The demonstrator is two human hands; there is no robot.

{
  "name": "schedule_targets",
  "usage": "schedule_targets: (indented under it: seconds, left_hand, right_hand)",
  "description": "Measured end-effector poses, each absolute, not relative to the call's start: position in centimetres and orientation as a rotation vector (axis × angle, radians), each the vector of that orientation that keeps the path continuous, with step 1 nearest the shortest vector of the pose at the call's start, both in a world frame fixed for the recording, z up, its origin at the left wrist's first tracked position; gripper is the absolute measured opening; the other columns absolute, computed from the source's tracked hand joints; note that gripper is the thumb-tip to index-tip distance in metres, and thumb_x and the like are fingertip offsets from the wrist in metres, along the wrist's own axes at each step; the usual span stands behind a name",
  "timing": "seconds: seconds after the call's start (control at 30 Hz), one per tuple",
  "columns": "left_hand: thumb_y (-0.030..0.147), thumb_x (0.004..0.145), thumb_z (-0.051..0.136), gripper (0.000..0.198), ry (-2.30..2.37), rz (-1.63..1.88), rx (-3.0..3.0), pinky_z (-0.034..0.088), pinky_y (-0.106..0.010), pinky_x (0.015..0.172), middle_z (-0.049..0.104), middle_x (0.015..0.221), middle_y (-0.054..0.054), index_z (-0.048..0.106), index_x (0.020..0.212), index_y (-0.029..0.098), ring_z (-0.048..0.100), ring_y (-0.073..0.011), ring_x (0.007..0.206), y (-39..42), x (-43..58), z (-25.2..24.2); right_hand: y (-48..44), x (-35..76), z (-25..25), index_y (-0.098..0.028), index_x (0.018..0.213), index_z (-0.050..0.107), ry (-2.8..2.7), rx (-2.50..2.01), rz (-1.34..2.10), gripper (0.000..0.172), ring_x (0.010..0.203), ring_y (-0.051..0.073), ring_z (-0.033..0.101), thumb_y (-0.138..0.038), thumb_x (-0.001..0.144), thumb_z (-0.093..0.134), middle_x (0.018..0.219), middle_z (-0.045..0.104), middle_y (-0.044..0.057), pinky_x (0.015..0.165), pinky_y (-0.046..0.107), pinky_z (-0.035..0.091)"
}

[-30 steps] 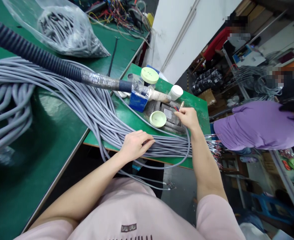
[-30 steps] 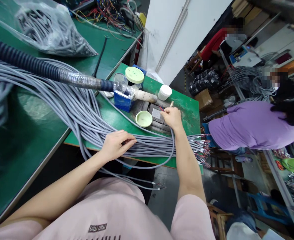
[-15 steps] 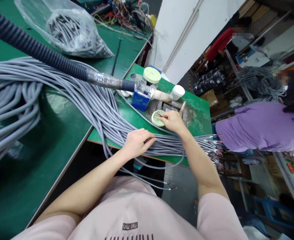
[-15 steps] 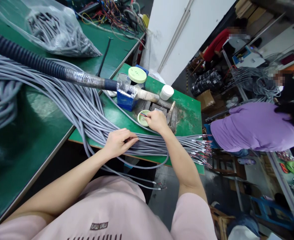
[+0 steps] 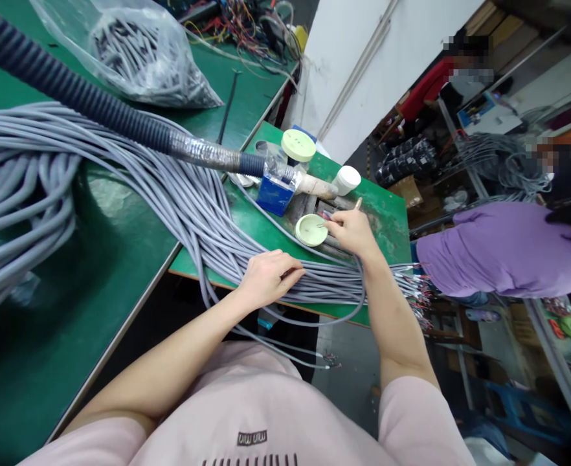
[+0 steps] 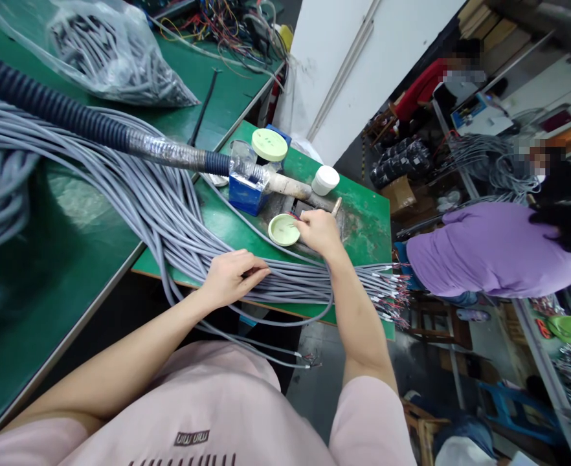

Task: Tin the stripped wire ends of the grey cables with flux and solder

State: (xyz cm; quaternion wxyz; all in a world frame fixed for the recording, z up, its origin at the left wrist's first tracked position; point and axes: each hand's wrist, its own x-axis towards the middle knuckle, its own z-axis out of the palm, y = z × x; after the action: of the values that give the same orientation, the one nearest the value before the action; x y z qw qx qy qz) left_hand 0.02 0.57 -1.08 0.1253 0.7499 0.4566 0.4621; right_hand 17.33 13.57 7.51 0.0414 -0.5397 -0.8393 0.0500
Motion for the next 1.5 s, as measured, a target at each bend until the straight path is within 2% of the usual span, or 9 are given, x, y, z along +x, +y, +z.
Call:
schedule_targets:
  seconds: [0.1,0.17,0.47,1.17,1.37,1.5]
  left_hand:
    - [0.032,0.091,0.054,0.021,1.329,1.35,2.181,0.042,-0.026,0.063,0.067,0.069,-0.001,0.066,0.082,0.018,0.057,-0.0127,0.063,0.6,0.0,-1.1]
    - [0.032,0.091,0.054,0.021,1.324,1.36,2.179,0.042,-0.026,0.063,0.067,0.068,0.0,0.066,0.082,0.018,0.057,-0.0125,0.063,0.6,0.0,-1.1]
    - [0.029,0.091,0.055,0.019,1.326,1.367,2.177,0.041,-0.025,0.062,0.068,0.068,0.0,0.066,0.08,0.018,0.057,-0.0121,0.062,0.5,0.1,-1.0]
    - [0.031,0.091,0.055,0.02,1.324,1.365,2.178,0.041,-0.026,0.062,0.067,0.067,0.0,0.066,0.08,0.018,0.056,-0.0121,0.061,0.6,0.1,-1.0]
    - [0.031,0.092,0.053,0.021,1.342,1.348,2.175,0.042,-0.026,0.063,0.067,0.068,-0.001,0.067,0.081,0.019,0.058,-0.0124,0.063,0.5,0.1,-0.9]
    - [0.032,0.091,0.053,0.022,1.347,1.338,2.179,0.042,-0.026,0.062,0.067,0.067,-0.001,0.067,0.081,0.019,0.058,-0.0125,0.062,0.6,0.1,-1.1]
  right_hand:
    - [14.4,19.1,8.0,-0.016,0.049,0.056,-2.413,-1.691,0.157,0.031,0.053,0.011,0.04,-0.03,0.077,0.057,0.05,0.046,-0.001,0.054,0.026,0.025]
    - [15.2,20.1,7.5,-0.016,0.048,0.056,-2.356,-1.769,0.144,0.03,0.053,0.011,0.041,-0.03,0.075,0.057,0.049,0.045,-0.002,0.055,0.025,0.027]
    - [17.9,21.9,3.5,-0.018,0.058,0.066,-2.273,-2.081,0.047,0.025,0.059,0.015,0.05,-0.035,0.075,0.058,0.057,0.056,0.001,0.058,0.026,0.032]
    - [18.4,21.5,2.8,-0.019,0.064,0.071,-2.308,-2.172,0.024,0.021,0.075,0.02,0.062,-0.033,0.075,0.059,0.071,0.067,0.007,0.064,0.027,0.038]
    - [18.1,21.3,3.6,-0.018,0.056,0.065,-2.282,-2.129,0.06,0.023,0.068,0.018,0.058,-0.033,0.074,0.06,0.063,0.063,0.004,0.061,0.027,0.036]
    - [15.4,21.2,5.1,-0.018,0.046,0.052,-2.141,-1.857,0.364,0.032,0.053,0.013,0.05,-0.032,0.073,0.059,0.049,0.054,-0.001,0.056,0.025,0.035]
